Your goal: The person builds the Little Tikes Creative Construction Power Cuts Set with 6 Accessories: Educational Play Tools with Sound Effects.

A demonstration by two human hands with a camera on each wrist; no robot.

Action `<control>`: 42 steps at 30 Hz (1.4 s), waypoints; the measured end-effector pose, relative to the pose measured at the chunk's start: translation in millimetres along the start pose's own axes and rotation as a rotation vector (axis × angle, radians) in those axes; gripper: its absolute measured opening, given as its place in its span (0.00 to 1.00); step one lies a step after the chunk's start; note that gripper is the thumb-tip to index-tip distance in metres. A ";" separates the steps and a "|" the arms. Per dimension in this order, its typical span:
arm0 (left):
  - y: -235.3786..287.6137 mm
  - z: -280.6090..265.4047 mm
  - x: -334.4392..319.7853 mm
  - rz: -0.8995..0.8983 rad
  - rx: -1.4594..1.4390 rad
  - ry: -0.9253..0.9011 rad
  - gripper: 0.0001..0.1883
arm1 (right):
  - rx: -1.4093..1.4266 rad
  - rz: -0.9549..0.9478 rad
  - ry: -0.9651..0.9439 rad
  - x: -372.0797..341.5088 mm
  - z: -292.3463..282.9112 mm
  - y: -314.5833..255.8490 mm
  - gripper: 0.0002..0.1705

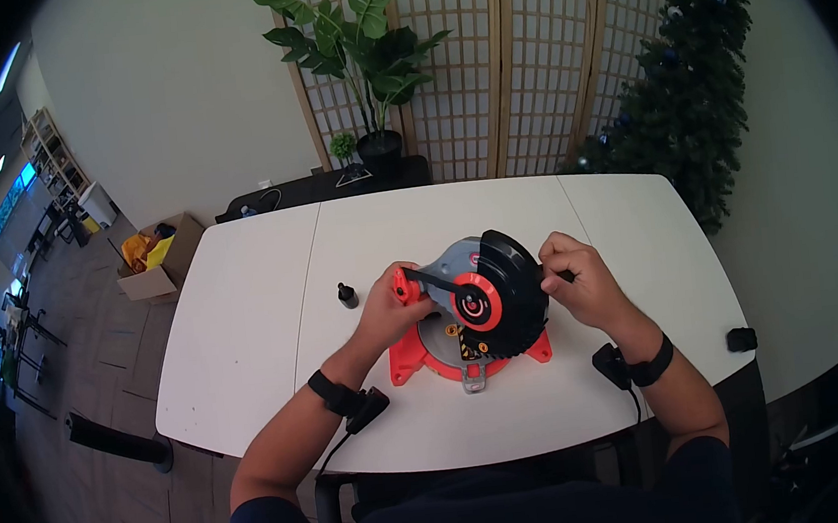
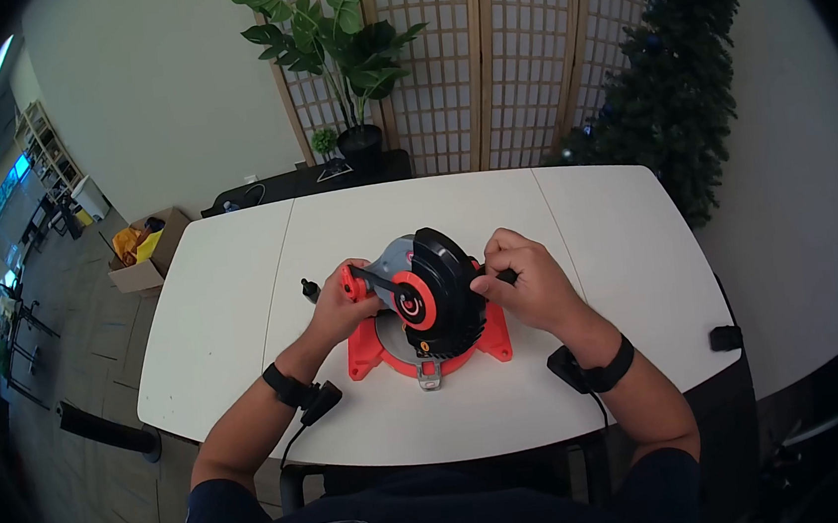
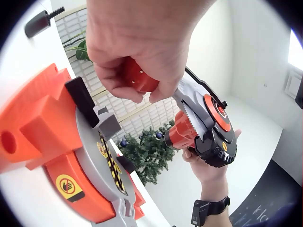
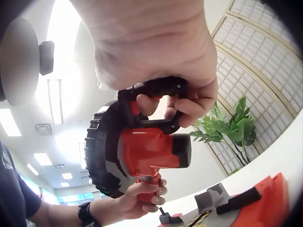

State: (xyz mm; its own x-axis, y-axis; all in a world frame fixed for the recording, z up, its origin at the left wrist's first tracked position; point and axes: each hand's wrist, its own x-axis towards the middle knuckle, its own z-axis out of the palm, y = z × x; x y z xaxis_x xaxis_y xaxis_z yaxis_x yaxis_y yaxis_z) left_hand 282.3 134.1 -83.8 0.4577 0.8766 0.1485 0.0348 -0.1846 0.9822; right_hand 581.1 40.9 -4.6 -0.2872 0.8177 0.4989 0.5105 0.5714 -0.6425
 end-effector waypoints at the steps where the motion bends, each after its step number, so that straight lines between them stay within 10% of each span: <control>1: 3.5 1.4 0.0 0.000 0.000 0.000 0.22 | -0.013 0.028 0.042 0.1 -0.2 3.1 0.36; 11: 43.6 5.8 -9.9 0.060 0.550 -0.130 0.24 | 0.454 0.552 0.145 8.1 -12.5 10.9 0.37; 21: 39.8 16.4 -8.4 -0.052 0.523 0.051 0.26 | 0.137 0.161 0.168 4.6 6.1 -4.4 0.42; 42: 24.0 14.4 2.2 -0.061 0.439 -0.004 0.29 | -0.046 0.045 0.197 17.4 2.1 -27.3 0.21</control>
State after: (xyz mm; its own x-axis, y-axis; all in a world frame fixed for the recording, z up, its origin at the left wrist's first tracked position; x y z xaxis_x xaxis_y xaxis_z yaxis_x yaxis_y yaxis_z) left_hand 296.9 125.3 -61.6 0.4466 0.8901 0.0908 0.4353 -0.3048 0.8471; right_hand 560.5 39.7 20.4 -0.1016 0.8099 0.5777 0.5568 0.5275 -0.6416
